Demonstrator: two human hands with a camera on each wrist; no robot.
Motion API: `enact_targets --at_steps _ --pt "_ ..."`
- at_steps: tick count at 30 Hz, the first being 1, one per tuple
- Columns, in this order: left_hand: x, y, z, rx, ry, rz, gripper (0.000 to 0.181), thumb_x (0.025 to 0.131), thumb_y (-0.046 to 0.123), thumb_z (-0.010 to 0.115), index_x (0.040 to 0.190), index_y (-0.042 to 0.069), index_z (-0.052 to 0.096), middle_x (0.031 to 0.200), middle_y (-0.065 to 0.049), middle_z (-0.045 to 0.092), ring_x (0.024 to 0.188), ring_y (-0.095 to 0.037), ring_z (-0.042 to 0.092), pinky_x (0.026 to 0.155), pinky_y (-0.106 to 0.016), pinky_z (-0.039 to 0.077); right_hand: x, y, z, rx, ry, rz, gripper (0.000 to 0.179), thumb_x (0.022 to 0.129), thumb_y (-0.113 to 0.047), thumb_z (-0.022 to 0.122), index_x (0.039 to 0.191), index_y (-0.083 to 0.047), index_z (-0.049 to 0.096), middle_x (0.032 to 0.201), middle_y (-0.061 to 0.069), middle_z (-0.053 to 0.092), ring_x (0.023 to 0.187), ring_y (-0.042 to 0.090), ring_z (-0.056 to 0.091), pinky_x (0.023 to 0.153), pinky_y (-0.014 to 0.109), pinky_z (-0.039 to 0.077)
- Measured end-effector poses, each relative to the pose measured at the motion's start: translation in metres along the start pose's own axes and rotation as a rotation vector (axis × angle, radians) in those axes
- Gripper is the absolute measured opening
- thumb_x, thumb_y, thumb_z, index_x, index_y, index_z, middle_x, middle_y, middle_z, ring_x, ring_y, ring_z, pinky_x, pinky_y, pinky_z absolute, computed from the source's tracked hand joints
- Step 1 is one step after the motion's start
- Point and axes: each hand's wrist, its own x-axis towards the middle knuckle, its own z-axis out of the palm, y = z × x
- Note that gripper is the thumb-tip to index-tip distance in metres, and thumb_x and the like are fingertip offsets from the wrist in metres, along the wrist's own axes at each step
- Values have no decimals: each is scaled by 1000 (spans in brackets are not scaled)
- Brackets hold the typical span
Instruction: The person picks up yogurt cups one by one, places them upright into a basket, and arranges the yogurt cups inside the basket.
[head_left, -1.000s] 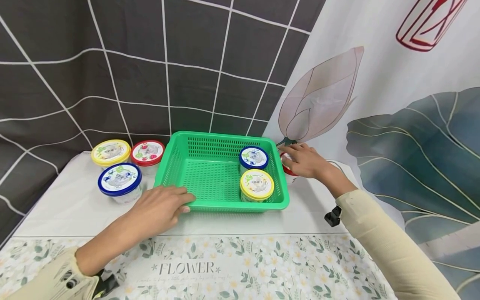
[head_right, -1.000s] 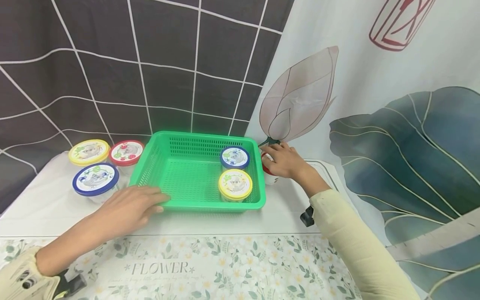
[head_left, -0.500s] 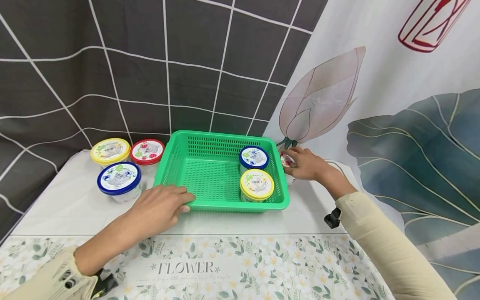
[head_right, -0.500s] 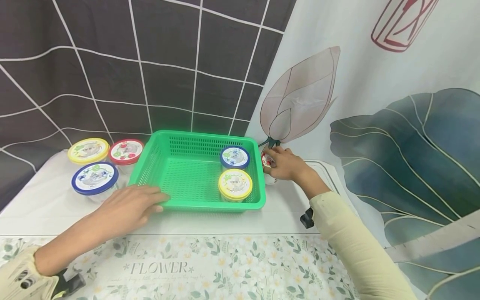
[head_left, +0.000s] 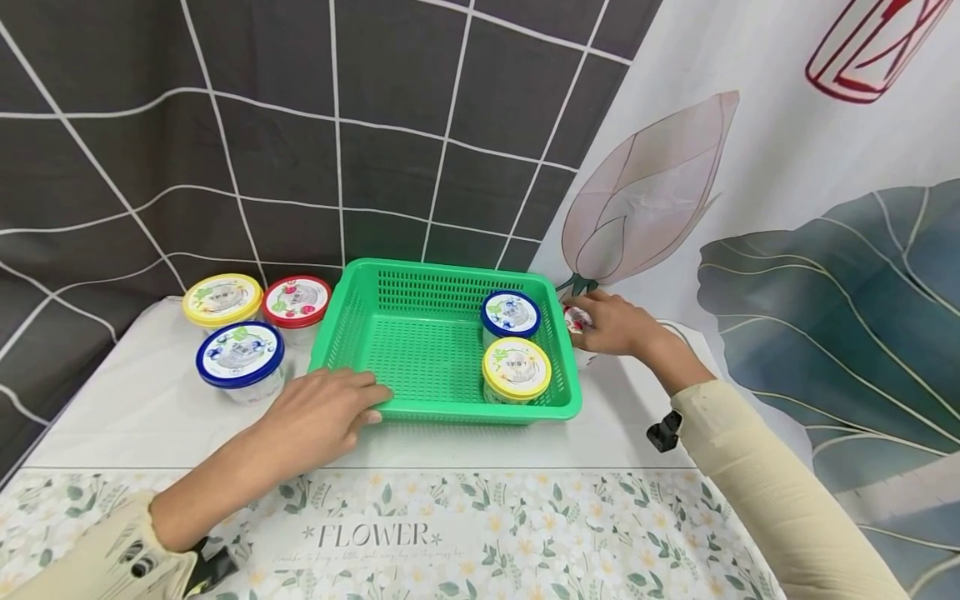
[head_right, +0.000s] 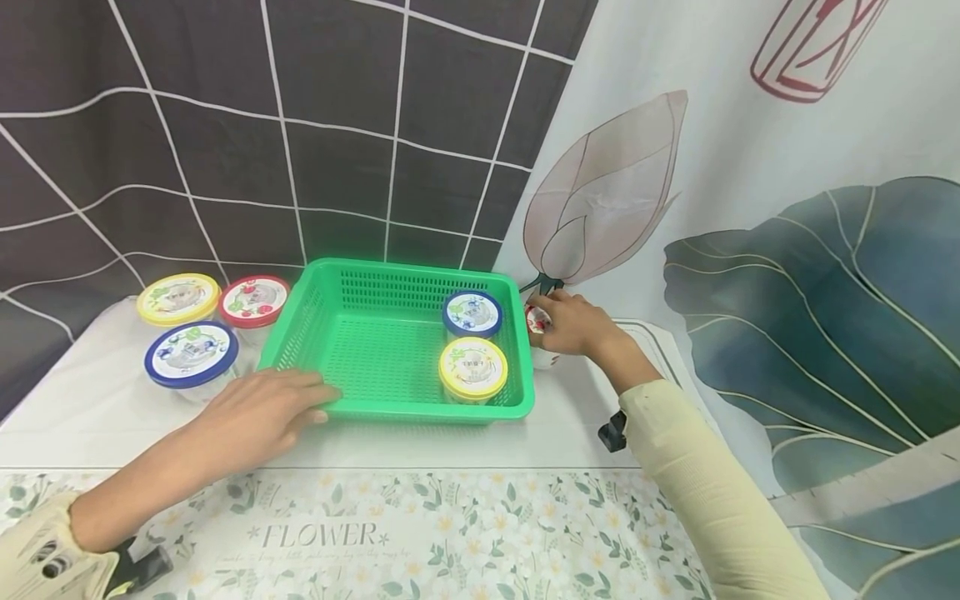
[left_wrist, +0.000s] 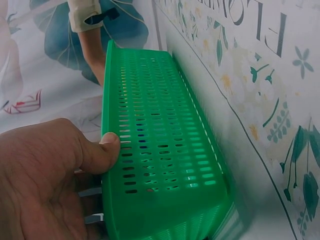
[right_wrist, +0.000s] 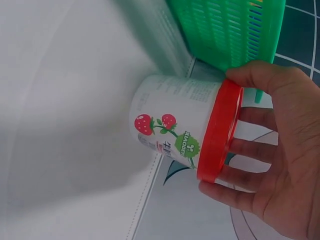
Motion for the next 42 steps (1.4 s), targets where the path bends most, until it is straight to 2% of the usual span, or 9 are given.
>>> enact_targets --at_steps 9,18,29,36,42 --pt "2 3 -1 -7 -6 -2 23 101 13 82 125 14 83 107 0 79 96 -24 76 86 -50 64 -2 -1 0 -22 18 23 69 100 -44 67 162 -15 60 153 27 62 130 50 67 96 72 64" --pt "2 3 -2 -8 -24 -11 25 102 13 81 127 13 83 118 -3 82 106 -29 78 93 -54 65 -2 0 -1 -12 35 0 68 99 -45 71 159 -14 64 151 27 64 128 48 68 95 70 66" --pt "2 3 -1 -8 -22 -3 24 102 13 81 125 14 83 113 -1 80 100 -26 77 89 -52 65 -7 0 -12 -65 51 38 67 97 -45 70 156 -12 65 155 28 62 130 52 66 90 67 68" --pt "1 3 -2 -5 -18 -1 22 102 13 81 124 15 83 110 1 79 98 -24 76 87 -50 64 -9 1 -19 -119 121 59 66 97 -47 68 154 -14 68 157 27 62 133 54 64 90 70 67" --pt "1 2 -2 -8 -19 -9 24 102 13 81 126 14 83 116 -1 81 104 -26 78 90 -53 65 -10 0 -26 -139 195 60 65 97 -47 65 153 -14 68 155 28 63 130 53 63 92 70 65"
